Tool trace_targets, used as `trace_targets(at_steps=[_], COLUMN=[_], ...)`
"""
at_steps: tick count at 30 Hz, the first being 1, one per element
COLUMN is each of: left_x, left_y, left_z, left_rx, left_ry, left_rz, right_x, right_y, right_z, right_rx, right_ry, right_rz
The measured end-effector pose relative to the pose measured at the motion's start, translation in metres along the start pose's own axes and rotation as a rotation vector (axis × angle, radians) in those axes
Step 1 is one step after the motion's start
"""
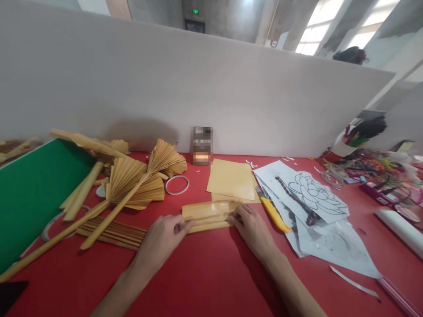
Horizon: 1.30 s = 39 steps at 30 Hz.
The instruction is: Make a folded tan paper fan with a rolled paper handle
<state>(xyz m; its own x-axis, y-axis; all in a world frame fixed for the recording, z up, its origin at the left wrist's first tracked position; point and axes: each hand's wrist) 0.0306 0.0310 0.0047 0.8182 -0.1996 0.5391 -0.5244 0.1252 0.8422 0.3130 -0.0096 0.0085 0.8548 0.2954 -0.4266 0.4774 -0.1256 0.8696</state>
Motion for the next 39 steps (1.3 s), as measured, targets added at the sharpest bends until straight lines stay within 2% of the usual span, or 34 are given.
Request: trace_targets(at_steps=[7, 13, 20, 22, 25, 28, 30, 32, 35, 39], left_x=[-0.004, -0.001, 0.001, 0.002, 0.010, 0.027, 0.039, 0.045, 0.042, 0.027], left_y=[-0.005, -0.006, -0.006, -0.005, -0.001, -0.004, -0.014, -0.027, -0.043, -0.045], left_z=[0.001, 0.001, 0.002, 0.006, 0.016, 0.025, 0.030, 0.031, 0.031, 0.030], left_rx=[0.042, 0.038, 0.076, 0.130, 0.286, 0.379, 0.344, 0.239, 0.158, 0.094], left_ry=[-0.009, 0.034, -0.015, -0.051, -0.139, -0.371, -0.557, -0.641, -0.631, -0.577], left_rz=[0.008, -0.058, -0.168, -0.241, -0.354, -0.362, -0.338, -0.329, -0.296, -0.248], right_x=[0.001, 0.002, 0.003, 0.003, 0.002, 0.002, 0.003, 0.004, 0.005, 0.004], right_y=[0.003, 0.006, 0.008, 0.008, 0.008, 0.007, 0.006, 0.005, 0.004, 0.003], right_z=[0.001, 0.003, 0.003, 0.003, 0.003, 0.003, 0.004, 0.004, 0.004, 0.004], right_rx=[-0.009, -0.010, -0.007, -0.001, 0.011, 0.008, 0.008, 0.015, 0.026, 0.031], right_ry=[-0.013, -0.011, 0.001, 0.005, 0.013, 0.016, 0.026, 0.034, 0.029, 0.023], right_rz=[-0.044, -0.082, -0.085, -0.077, -0.075, -0.077, -0.075, -0.074, -0.076, -0.083])
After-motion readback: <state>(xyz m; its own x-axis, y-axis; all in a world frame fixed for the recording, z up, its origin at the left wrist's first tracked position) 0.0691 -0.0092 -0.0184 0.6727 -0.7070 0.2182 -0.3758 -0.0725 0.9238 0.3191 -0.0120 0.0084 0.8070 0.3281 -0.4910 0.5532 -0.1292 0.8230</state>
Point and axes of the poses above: each hand's wrist, its own z-axis away from the middle knuckle, its own y-axis out of the back of the hand, x = y × z, and after that the axes turned 9 degrees about y, right-handed
